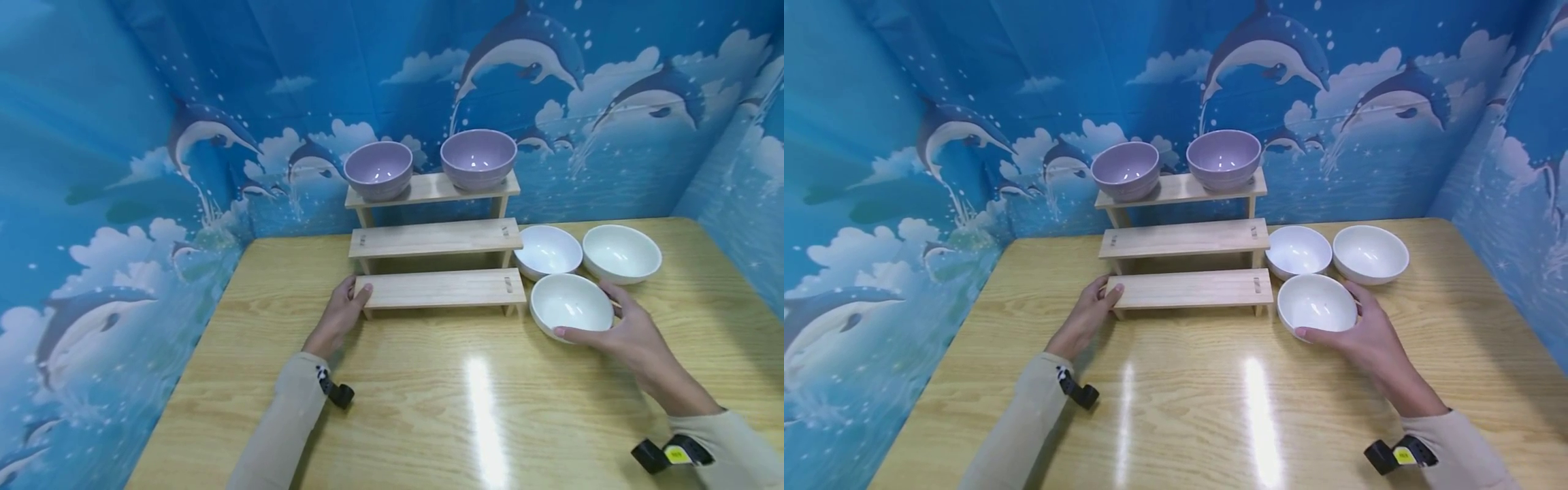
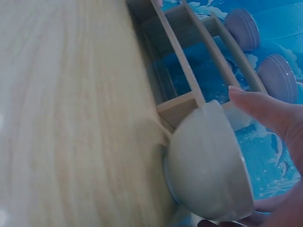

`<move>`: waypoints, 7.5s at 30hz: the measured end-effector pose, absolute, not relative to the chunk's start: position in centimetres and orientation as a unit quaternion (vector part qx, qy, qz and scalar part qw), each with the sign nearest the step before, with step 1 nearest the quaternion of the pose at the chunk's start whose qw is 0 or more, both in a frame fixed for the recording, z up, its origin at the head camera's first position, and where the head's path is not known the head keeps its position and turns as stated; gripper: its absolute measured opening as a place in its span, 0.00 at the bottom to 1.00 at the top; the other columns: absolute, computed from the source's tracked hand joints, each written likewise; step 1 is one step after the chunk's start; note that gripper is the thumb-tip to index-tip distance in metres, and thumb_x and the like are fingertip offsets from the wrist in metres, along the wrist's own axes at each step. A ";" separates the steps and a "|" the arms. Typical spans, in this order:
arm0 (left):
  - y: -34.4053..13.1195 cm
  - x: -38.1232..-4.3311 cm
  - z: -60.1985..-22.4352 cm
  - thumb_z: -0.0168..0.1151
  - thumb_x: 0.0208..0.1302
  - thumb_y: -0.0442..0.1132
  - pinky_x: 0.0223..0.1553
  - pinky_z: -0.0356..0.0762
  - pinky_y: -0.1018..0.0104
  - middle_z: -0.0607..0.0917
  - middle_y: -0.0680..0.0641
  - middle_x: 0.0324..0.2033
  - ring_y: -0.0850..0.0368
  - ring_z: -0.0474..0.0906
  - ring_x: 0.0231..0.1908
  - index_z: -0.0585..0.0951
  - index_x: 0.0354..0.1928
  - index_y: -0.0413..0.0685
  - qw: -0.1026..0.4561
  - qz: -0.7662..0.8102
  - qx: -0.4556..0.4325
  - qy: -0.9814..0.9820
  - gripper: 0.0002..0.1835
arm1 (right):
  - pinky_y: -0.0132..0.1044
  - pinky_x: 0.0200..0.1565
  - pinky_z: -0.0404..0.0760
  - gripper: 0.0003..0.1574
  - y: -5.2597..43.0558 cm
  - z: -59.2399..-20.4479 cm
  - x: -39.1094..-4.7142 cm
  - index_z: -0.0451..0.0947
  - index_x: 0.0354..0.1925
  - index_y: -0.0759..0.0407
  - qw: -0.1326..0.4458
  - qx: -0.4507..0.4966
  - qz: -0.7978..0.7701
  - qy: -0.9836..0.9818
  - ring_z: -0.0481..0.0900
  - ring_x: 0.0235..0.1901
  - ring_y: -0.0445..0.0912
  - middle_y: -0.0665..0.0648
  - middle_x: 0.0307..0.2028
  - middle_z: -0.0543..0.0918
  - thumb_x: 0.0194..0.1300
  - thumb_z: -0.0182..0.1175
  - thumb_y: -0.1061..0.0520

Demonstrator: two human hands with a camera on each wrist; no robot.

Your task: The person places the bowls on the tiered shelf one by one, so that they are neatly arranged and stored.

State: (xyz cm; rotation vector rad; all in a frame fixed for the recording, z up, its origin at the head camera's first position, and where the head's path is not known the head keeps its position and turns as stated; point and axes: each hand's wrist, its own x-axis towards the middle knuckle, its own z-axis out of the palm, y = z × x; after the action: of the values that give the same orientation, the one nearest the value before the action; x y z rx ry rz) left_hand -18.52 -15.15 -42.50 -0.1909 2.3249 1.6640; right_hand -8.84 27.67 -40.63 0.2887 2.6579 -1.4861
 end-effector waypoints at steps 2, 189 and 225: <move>-15.1 -18.5 -42.5 0.49 0.80 0.52 0.74 0.57 0.47 0.65 0.42 0.74 0.46 0.62 0.73 0.55 0.80 0.49 0.138 0.575 -0.067 0.803 0.34 | 0.71 0.59 0.66 0.80 27.5 -40.9 -8.8 0.33 0.80 0.66 0.039 0.097 -0.485 0.868 0.56 0.67 0.76 0.80 0.74 0.49 0.53 0.80 0.46; -15.1 -19.1 -42.5 0.50 0.79 0.53 0.73 0.60 0.47 0.62 0.37 0.75 0.44 0.61 0.73 0.49 0.81 0.48 0.149 0.560 -0.087 0.810 0.38 | 0.45 0.60 0.78 0.70 4.0 -34.8 -20.9 0.57 0.76 0.58 -0.080 -0.144 -0.610 0.775 0.74 0.61 0.50 0.58 0.65 0.71 0.42 0.85 0.53; -15.0 -19.1 -42.7 0.50 0.79 0.54 0.74 0.59 0.47 0.60 0.39 0.76 0.44 0.58 0.74 0.48 0.81 0.48 0.145 0.554 -0.098 0.814 0.39 | 0.52 0.70 0.67 0.74 5.9 -33.6 -19.1 0.46 0.80 0.56 -0.028 -0.129 -0.625 0.770 0.59 0.74 0.55 0.59 0.76 0.55 0.49 0.82 0.47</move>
State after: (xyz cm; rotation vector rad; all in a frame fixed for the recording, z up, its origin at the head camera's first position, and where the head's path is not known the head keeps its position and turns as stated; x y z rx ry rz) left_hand -19.12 -15.04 -42.67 -0.2819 2.3443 1.5956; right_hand -19.13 5.90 -33.65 -0.4130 2.4614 -1.9972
